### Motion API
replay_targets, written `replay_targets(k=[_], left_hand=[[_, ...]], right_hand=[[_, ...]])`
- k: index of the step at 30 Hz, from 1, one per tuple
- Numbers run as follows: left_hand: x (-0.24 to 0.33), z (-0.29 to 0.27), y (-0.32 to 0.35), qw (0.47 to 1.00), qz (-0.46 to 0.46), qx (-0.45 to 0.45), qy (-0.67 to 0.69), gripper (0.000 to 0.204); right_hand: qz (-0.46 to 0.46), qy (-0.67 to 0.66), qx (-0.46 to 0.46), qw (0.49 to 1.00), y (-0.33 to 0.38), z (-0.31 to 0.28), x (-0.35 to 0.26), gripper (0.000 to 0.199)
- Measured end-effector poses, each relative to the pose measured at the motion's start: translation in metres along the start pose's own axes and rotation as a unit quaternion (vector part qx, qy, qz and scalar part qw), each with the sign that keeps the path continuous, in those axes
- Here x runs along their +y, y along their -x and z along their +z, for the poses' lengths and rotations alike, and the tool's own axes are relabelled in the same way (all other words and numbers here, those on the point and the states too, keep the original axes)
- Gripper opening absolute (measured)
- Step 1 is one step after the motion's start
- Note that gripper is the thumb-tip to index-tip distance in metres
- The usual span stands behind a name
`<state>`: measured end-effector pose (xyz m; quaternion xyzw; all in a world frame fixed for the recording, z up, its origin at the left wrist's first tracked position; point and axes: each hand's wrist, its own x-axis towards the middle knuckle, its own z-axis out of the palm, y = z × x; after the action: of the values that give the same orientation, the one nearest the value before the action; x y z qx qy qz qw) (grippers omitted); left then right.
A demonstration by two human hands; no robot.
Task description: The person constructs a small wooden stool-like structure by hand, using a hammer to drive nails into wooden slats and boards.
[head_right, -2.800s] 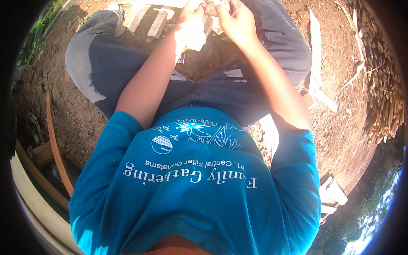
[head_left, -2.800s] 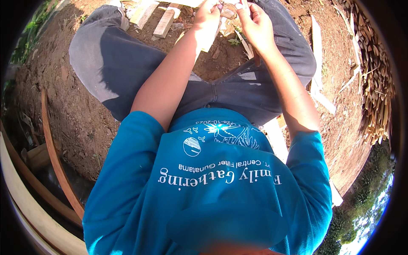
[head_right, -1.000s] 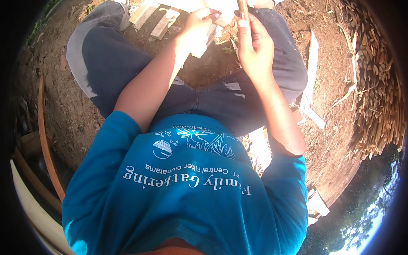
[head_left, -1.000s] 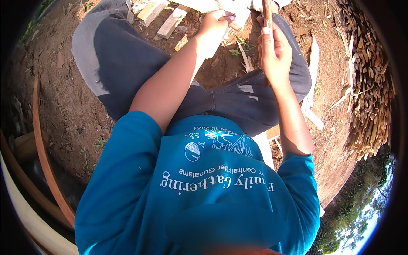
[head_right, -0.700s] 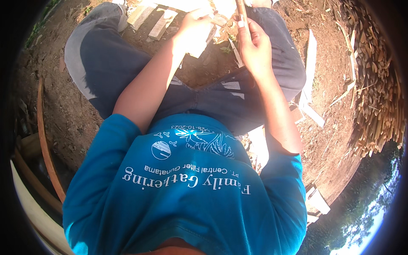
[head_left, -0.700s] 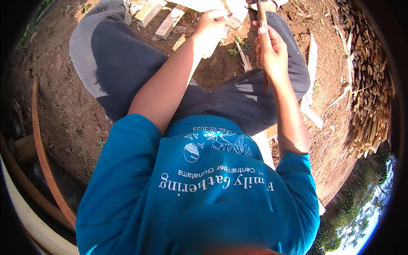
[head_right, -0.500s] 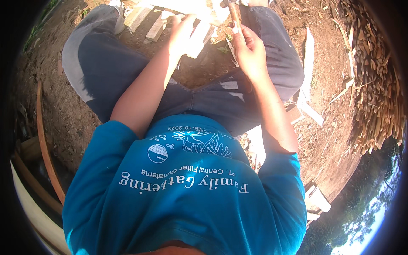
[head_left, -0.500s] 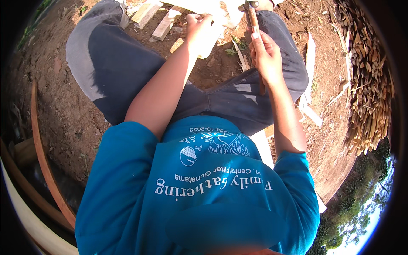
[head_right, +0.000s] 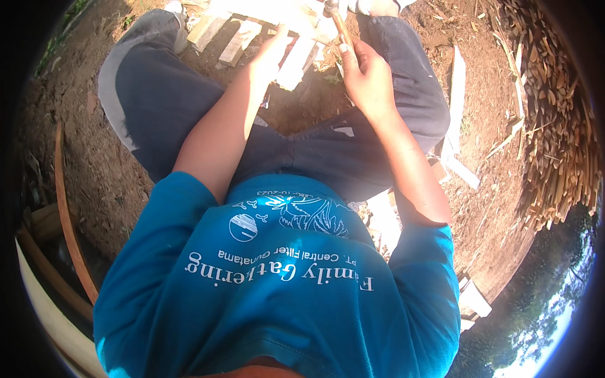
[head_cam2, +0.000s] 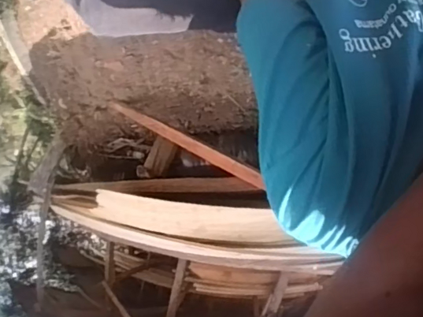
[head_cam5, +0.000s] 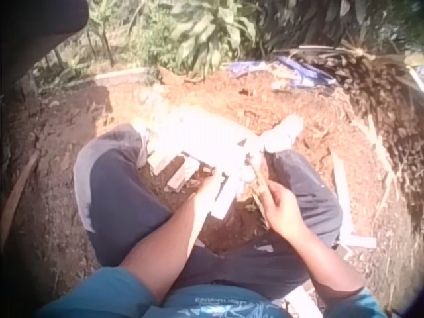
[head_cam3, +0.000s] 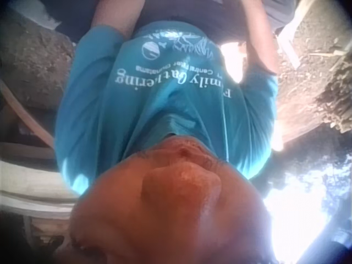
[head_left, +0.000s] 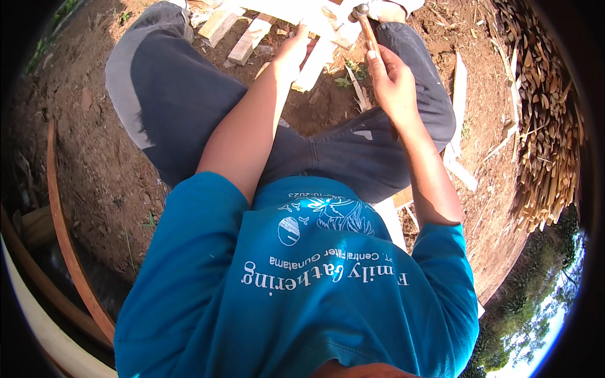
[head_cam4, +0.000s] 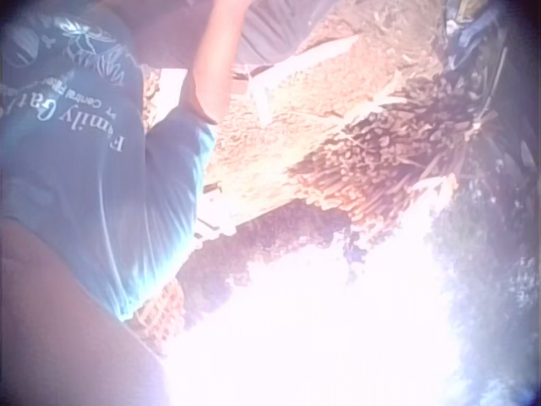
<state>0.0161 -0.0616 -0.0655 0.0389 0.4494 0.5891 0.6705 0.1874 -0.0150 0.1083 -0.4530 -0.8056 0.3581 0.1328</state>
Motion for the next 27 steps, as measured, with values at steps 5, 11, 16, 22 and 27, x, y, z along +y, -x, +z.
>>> replay_targets(k=[5, 11, 16, 22, 27], left_hand=[[-0.004, -0.002, -0.008, 0.998, 0.027, 0.049, -0.024, 0.078], [-0.014, -0.007, -0.014, 0.996, 0.065, 0.052, -0.032, 0.078], [-0.016, -0.006, -0.027, 0.998, 0.029, 0.042, -0.028, 0.079], [0.004, 0.011, 0.001, 0.986, 0.029, 0.149, -0.069, 0.077], [0.008, 0.012, 0.0, 0.989, 0.011, 0.124, -0.08, 0.078]], right_hand=[[-0.068, -0.219, 0.081, 0.97, 0.013, -0.013, -0.043, 0.033], [-0.014, -0.128, 0.043, 0.991, 0.009, 0.006, -0.013, 0.034], [-0.095, -0.001, 0.084, 0.992, 0.012, 0.013, -0.005, 0.03], [-0.093, -0.132, 0.083, 0.983, 0.021, -0.002, -0.039, 0.032], [0.03, 0.098, 0.0, 0.995, 0.004, 0.013, 0.011, 0.036]])
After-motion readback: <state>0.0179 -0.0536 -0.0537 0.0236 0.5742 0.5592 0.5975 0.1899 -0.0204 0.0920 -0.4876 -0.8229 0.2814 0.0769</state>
